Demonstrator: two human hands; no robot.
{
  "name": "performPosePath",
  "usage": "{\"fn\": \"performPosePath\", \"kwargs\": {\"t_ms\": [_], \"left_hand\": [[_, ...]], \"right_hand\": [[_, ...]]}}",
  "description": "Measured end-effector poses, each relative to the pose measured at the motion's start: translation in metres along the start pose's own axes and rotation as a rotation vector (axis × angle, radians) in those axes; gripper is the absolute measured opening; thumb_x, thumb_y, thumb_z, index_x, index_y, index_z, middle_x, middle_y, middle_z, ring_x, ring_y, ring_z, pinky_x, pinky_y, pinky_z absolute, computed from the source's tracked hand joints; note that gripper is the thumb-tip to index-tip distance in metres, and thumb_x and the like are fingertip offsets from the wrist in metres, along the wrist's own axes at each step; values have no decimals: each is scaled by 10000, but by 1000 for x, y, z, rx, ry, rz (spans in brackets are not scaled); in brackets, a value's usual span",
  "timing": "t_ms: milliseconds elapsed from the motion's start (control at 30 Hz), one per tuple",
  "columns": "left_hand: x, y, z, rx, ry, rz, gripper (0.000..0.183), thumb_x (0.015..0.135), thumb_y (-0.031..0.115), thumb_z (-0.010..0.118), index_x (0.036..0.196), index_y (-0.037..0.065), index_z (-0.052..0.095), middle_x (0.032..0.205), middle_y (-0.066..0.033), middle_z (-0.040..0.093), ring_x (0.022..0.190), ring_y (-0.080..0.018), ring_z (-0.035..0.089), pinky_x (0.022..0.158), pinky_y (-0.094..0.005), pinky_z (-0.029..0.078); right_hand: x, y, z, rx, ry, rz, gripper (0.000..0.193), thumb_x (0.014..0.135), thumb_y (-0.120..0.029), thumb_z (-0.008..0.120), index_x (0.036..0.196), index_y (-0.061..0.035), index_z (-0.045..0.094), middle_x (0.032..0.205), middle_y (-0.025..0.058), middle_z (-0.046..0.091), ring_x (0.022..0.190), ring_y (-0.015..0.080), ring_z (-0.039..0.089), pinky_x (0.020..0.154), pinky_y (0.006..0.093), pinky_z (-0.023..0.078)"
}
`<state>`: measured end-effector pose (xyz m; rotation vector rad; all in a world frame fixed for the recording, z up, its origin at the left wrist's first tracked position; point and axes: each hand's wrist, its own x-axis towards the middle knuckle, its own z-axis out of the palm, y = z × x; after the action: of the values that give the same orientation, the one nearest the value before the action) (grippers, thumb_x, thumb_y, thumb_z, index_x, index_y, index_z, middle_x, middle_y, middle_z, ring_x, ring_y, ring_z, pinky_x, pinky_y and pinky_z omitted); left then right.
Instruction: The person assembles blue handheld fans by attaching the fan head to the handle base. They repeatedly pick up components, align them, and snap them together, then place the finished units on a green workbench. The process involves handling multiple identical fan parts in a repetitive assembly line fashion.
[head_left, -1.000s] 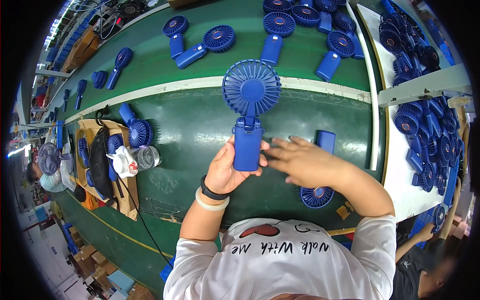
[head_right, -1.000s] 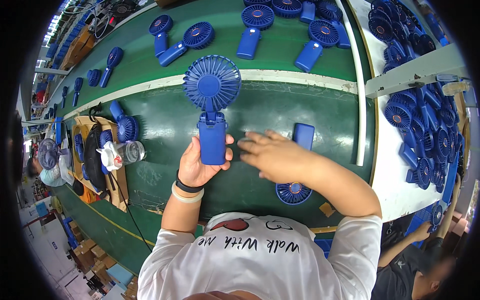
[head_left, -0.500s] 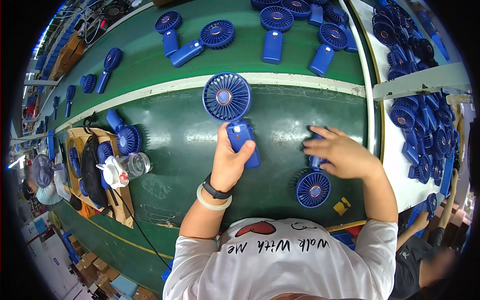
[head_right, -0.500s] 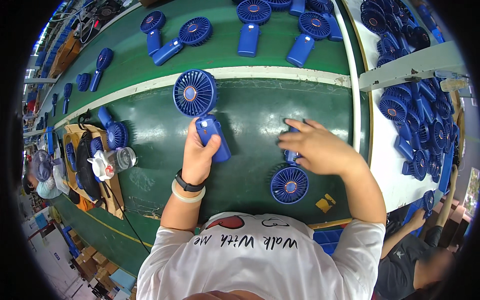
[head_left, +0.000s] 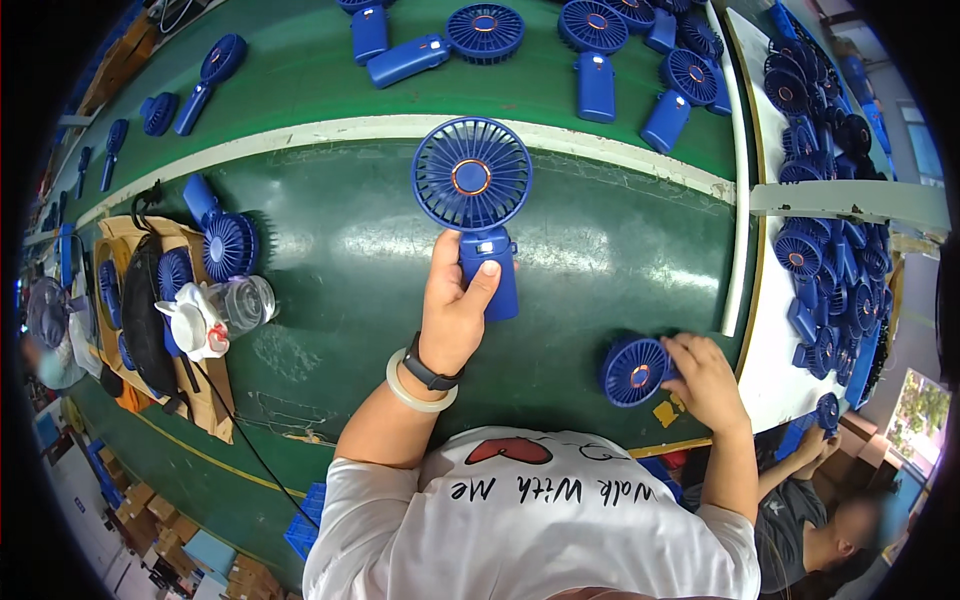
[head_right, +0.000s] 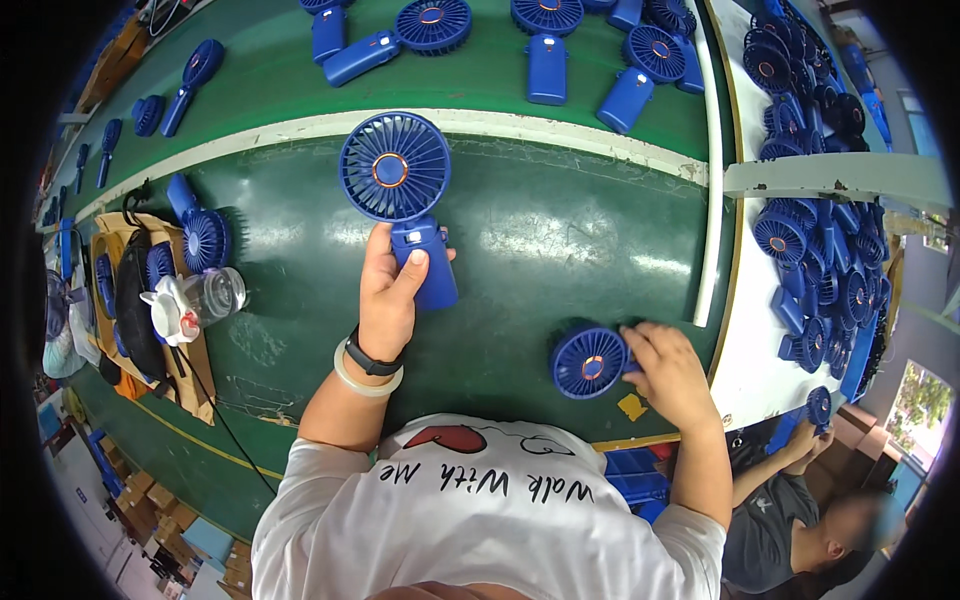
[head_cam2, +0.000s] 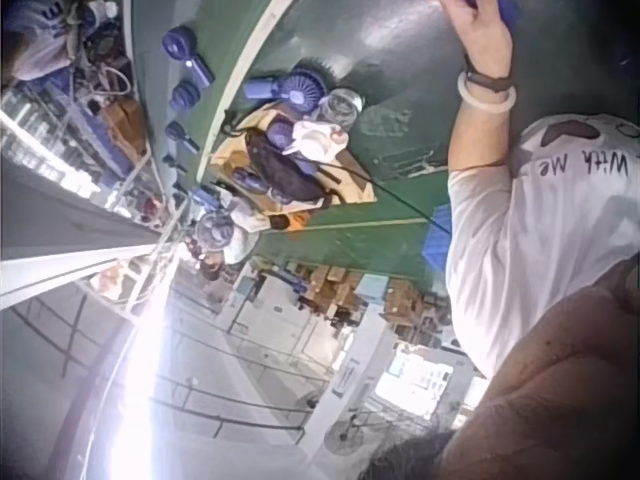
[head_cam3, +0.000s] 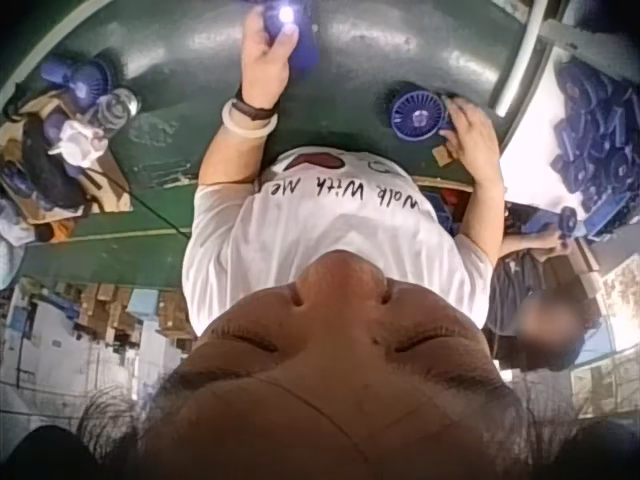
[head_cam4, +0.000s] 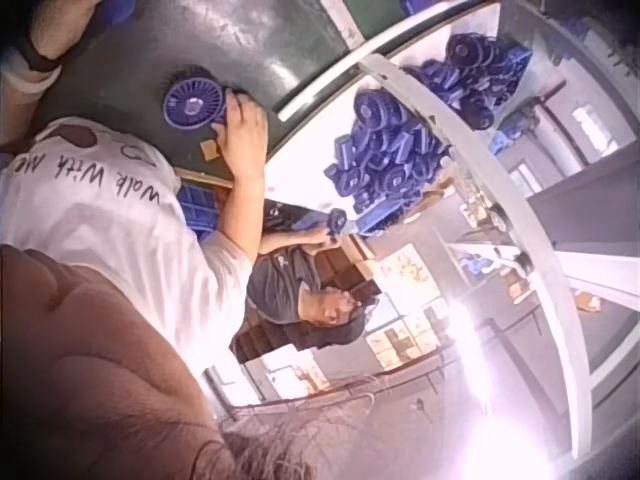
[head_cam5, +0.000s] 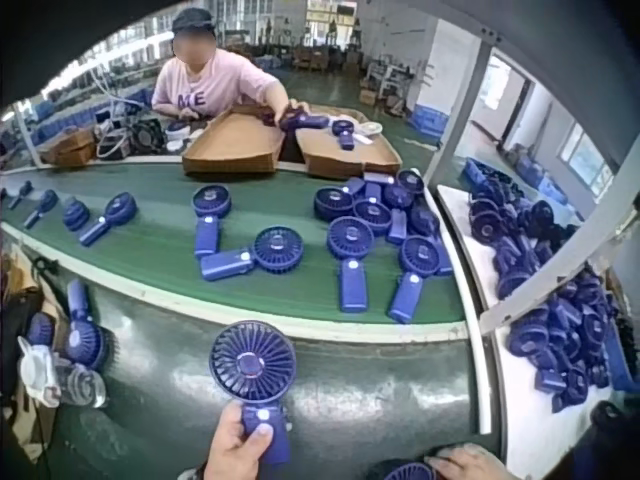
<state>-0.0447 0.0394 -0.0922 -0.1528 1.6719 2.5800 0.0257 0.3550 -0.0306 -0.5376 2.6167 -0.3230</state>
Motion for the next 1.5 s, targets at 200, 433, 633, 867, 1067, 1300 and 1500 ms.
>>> {"fn": "performPosePath", "kwargs": {"t_ms": [200,433,633,867,1067,1300,1500], "left_hand": [[-1,1,-10,-254,-106,-210,408,886,177,548,1237,43,389,1095,-145,553,906,-224,610,783,-366,518],[1,5,-18,-583,-316,-286,458,888,202,537,1287,58,362,1078,-159,543,903,-251,615,753,-385,530],[1,8,-12,-585,-297,-264,463,892,187,532,1297,52,351,1077,-164,542,912,-248,612,755,-391,525],[-1,10,3,-74,-43,-82,420,892,74,508,1279,40,349,1061,-100,554,916,-154,576,806,-296,485],[0,17,20,124,33,-7,433,886,35,512,1282,26,337,1019,-61,540,885,-99,525,785,-260,462],[13,12,36,164,-1,1,444,888,44,512,1291,30,325,997,-51,525,864,-83,510,709,-230,466],[108,26,22,1060,-470,375,416,828,188,581,1176,-14,478,1170,-227,487,1042,-370,482,889,-435,402]], "right_hand": [[27,2,20,-35,406,177,629,692,-126,718,1245,-10,442,1194,182,463,1083,368,461,928,425,382],[80,-58,3,114,938,26,450,709,-21,674,1131,-2,521,1083,165,531,1035,336,494,913,404,387],[110,-98,19,1150,401,-103,298,819,2,595,1111,-19,544,971,81,568,860,128,564,720,254,471],[149,-89,20,1424,-57,-197,390,947,-239,474,1261,-21,398,1033,69,541,899,133,553,726,270,484],[154,-82,31,1440,-48,-315,453,945,-287,466,1302,-37,342,1118,100,495,914,159,560,715,286,498],[153,-74,34,1546,-35,-276,468,925,-222,511,1300,-25,312,1031,88,522,808,140,570,641,254,489],[123,-51,5,1756,52,-92,446,902,-206,547,1264,-50,338,863,36,532,611,100,543,508,227,437]]}}
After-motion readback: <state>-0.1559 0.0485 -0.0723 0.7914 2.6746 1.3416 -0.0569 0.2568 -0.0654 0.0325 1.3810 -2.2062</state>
